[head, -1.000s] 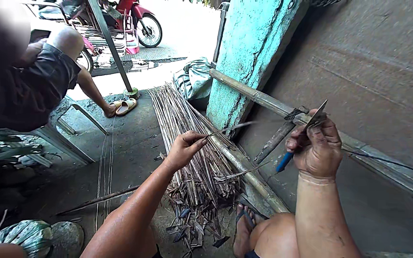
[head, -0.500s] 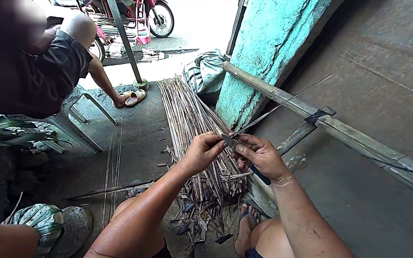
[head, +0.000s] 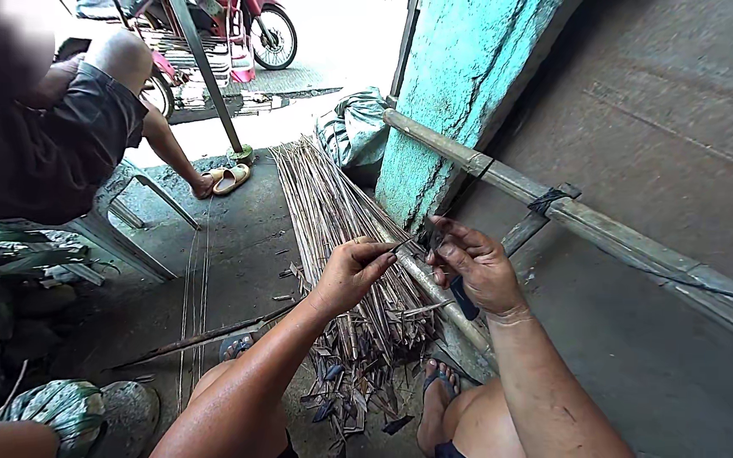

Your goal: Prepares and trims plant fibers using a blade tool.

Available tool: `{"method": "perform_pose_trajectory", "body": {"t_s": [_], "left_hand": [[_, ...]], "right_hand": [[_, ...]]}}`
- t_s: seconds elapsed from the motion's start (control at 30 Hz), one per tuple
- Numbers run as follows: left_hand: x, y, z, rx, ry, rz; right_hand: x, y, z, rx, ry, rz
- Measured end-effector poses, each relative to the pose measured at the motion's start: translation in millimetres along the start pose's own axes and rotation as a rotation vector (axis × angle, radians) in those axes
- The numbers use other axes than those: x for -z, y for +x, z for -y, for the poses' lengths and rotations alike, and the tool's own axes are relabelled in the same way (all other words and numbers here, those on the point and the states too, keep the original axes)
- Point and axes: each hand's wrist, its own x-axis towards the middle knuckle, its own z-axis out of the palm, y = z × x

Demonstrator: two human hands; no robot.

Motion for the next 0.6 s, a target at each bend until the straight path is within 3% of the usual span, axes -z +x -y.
{"method": "perform_pose_trajectory", "body": {"t_s": [0.13,0.6], "left_hand": [[-2,1,2,-0.026,0.025,-0.011],[4,0,15,-0.038,0.102,0.065]], "right_hand": [[-16,-3,-8,-0.096,-0.010,0.065],[23,2,14,0.147,0.131,-0.200]]}}
